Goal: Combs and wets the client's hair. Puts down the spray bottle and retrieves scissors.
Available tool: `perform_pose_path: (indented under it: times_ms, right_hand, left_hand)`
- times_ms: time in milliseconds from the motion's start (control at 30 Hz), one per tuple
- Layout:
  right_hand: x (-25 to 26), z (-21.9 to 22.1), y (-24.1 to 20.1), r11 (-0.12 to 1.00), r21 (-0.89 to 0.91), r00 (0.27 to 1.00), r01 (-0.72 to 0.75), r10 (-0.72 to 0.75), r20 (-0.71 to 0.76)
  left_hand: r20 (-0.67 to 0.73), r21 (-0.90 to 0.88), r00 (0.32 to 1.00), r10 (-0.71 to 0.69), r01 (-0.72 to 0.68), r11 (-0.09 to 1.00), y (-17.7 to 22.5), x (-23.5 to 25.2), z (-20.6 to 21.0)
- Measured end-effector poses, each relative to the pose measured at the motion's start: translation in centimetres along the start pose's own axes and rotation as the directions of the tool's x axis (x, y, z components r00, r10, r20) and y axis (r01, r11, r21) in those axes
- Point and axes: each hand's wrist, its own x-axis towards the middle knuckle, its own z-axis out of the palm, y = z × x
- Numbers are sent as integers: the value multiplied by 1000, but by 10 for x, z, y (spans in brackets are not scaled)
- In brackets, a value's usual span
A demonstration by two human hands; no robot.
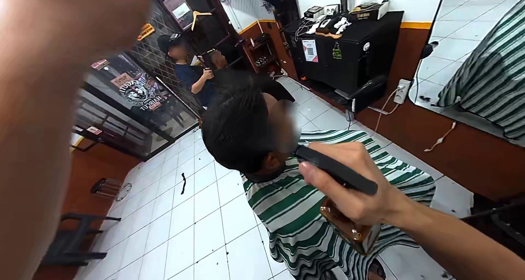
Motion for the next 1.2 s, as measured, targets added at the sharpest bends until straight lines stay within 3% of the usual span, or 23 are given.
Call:
perform_pose_path:
  times_ms: [33,67,100,200,267,367,533,700,800,933,1033,1133,1200]
  right_hand:
    - [-3,0,0,999,43,1000,18,-18,19]
    - [-7,-1,-1,995,89,998,38,-42,39]
    - [-10,-4,-3,990,125,996,58,-65,58]
    - [-22,-12,-4,969,227,988,97,-121,93]
    - [-29,-17,0,958,269,985,98,-132,110]
    - [-38,-19,6,952,293,984,85,-126,124]
    - [-41,-22,10,926,373,984,64,-120,128]
    - [-29,-27,5,922,385,992,28,-74,105]
    - [-20,-32,3,930,367,996,20,-52,78]
    - [-14,-42,-1,934,357,997,-1,-24,67]
    - [-12,-52,-4,942,336,999,-17,1,48]
    - [-7,-60,-6,958,287,999,-26,17,34]
    - [-2,-59,-5,970,241,1000,-16,15,5]
  left_hand:
    - [27,-96,995,-96,99,991,57,21,13]
    - [151,-179,978,-146,173,968,95,39,23]
    - [272,-216,954,-123,185,959,110,53,37]
    - [515,-257,855,57,91,962,106,64,85]
    - [613,-234,788,53,117,965,100,61,100]
    - [669,-219,743,17,174,960,85,47,98]
    - [579,-235,815,27,135,963,66,-7,64]
    - [302,-222,953,-16,87,971,84,-88,43]
    - [177,-167,983,-40,70,983,97,-146,44]
    - [282,-74,959,-37,60,995,116,-217,49]
    - [277,-83,959,-56,82,993,123,-202,26]
    - [92,-101,995,-41,50,994,119,-123,5]
    - [59,-121,998,-22,29,992,119,-57,7]
